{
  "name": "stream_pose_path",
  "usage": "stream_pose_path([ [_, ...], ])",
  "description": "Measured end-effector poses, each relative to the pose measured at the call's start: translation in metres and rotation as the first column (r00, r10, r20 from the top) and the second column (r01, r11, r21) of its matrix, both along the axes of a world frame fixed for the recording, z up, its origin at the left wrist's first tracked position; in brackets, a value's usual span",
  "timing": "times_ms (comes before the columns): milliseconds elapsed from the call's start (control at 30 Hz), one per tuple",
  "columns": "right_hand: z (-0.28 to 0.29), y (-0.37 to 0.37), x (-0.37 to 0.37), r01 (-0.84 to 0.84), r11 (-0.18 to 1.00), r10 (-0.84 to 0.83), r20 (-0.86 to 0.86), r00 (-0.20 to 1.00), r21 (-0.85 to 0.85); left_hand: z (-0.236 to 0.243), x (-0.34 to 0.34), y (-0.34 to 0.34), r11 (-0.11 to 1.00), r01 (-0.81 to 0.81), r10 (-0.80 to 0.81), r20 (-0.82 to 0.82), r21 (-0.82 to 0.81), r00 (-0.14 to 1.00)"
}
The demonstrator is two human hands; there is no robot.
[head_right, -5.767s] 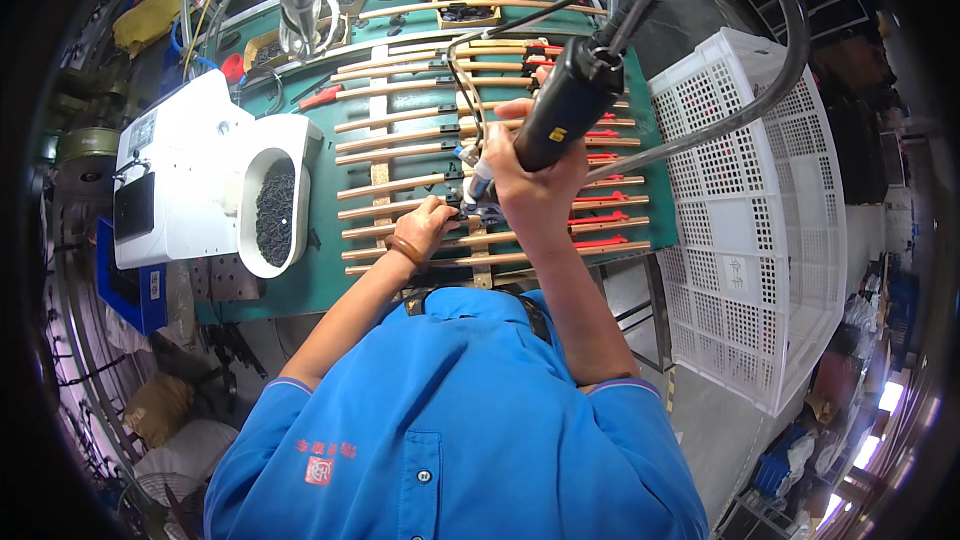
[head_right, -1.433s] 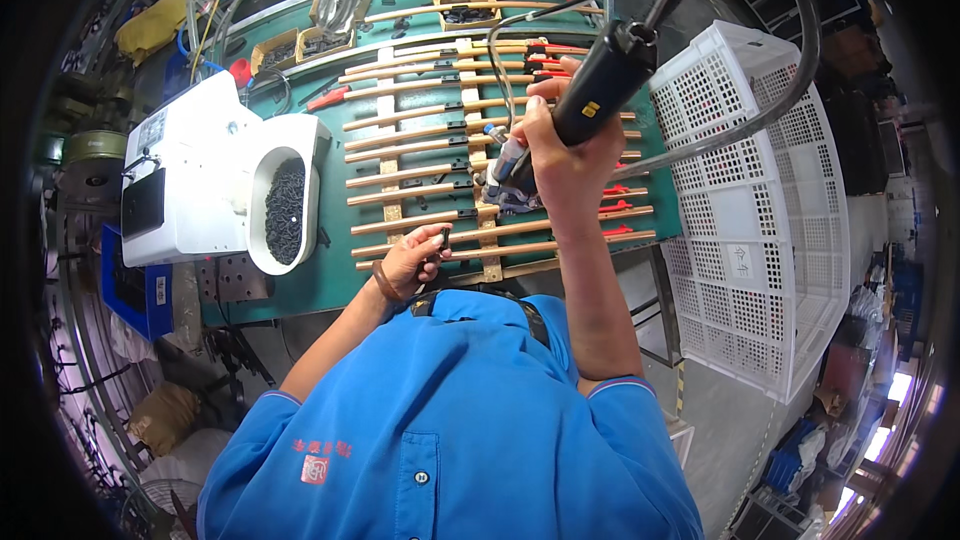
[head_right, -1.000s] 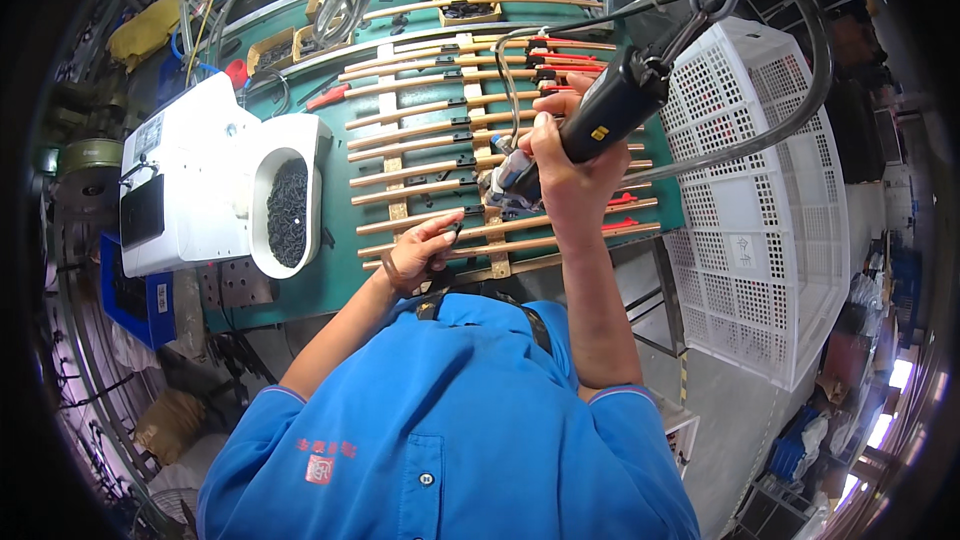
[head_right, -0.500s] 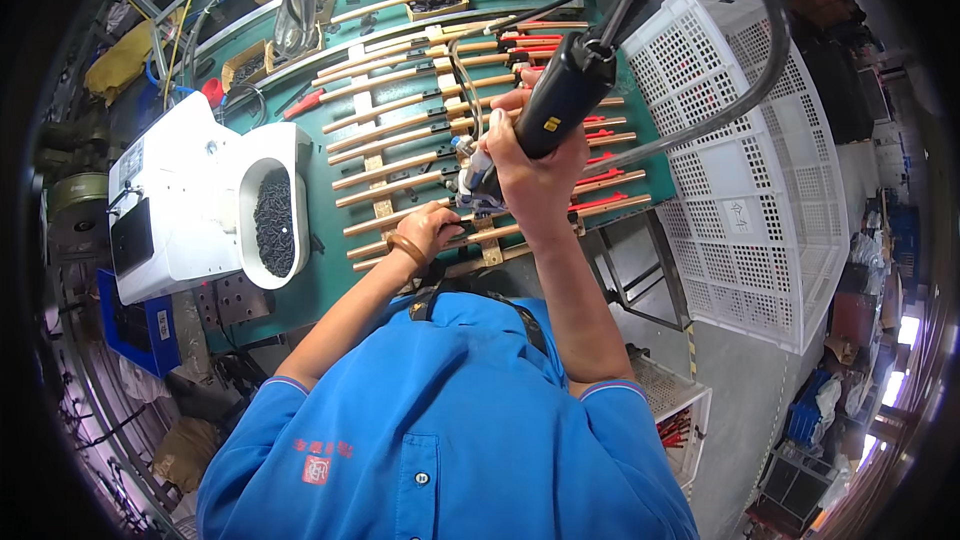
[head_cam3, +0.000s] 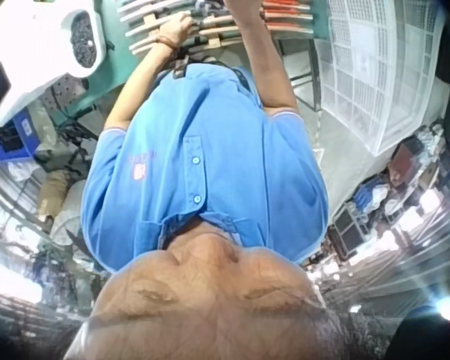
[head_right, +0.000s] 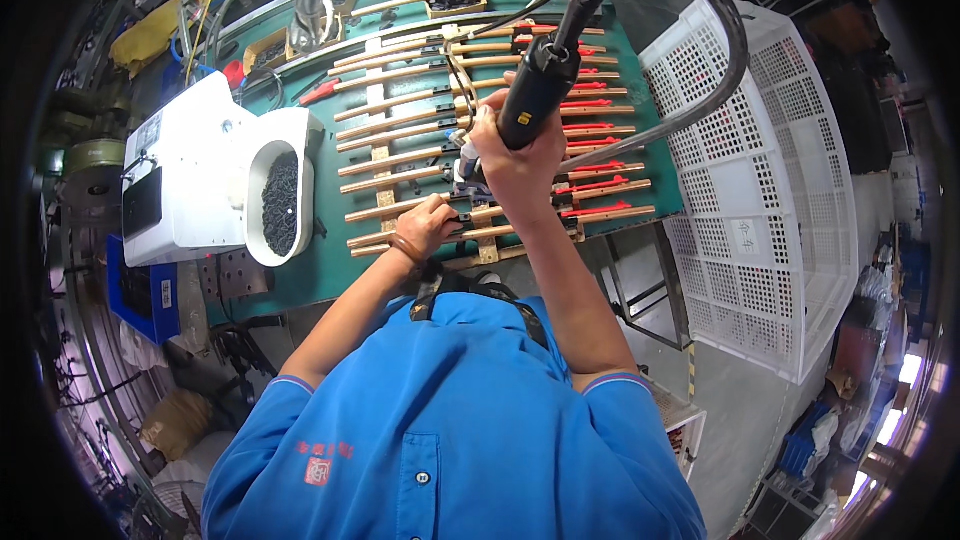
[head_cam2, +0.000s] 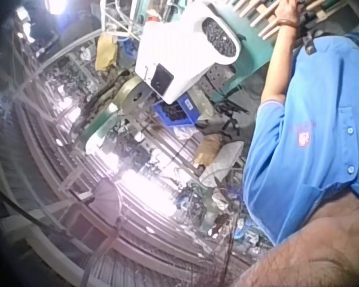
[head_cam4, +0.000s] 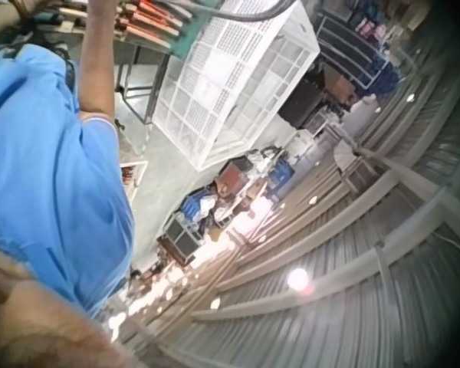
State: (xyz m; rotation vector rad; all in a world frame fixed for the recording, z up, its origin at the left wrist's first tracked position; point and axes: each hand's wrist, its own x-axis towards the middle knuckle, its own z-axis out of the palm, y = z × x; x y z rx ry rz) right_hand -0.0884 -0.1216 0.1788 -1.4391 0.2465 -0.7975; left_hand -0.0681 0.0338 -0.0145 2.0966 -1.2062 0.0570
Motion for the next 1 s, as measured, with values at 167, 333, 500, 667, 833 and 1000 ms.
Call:
stream_pose_path([
  [167, -0.018, -0.002, 0.004, -0.044, 0.999, 0.044, -0.006, 0.999, 0.000, -0.004, 0.001, -0.003, 0.990, -0.035, 0.069, -0.260, 0.133, 0.963],
  [333, -0.022, -0.017, 0.018, -0.041, 0.999, 0.041, 0.002, 0.999, -0.021, -0.002, -0.001, -0.006, 0.984, -0.033, 0.080, -0.275, 0.173, 0.958],
  [500, -0.029, -0.036, 0.018, -0.024, 0.991, 0.022, -0.014, 1.000, -0.130, 0.001, -0.003, -0.004, 0.971, -0.052, 0.109, -0.238, 0.232, 0.965],
  [667, -0.031, -0.053, 0.014, -0.039, 0.990, 0.035, -0.032, 0.999, -0.136, 0.004, -0.008, -0.007, 0.955, -0.051, 0.114, -0.204, 0.293, 0.972],
  [833, -0.055, -0.056, -0.034, 0.141, 0.938, -0.220, -0.230, 0.948, -0.317, -0.005, -0.005, -0.010, 0.971, -0.064, 0.089, -0.101, 0.229, 0.991],
  [1000, -0.122, -0.046, -0.108, -0.286, 0.612, -0.241, -0.518, 0.821, -0.738, -0.008, 0.001, -0.015, 0.975, -0.053, 0.072, -0.080, 0.216, 0.994],
])
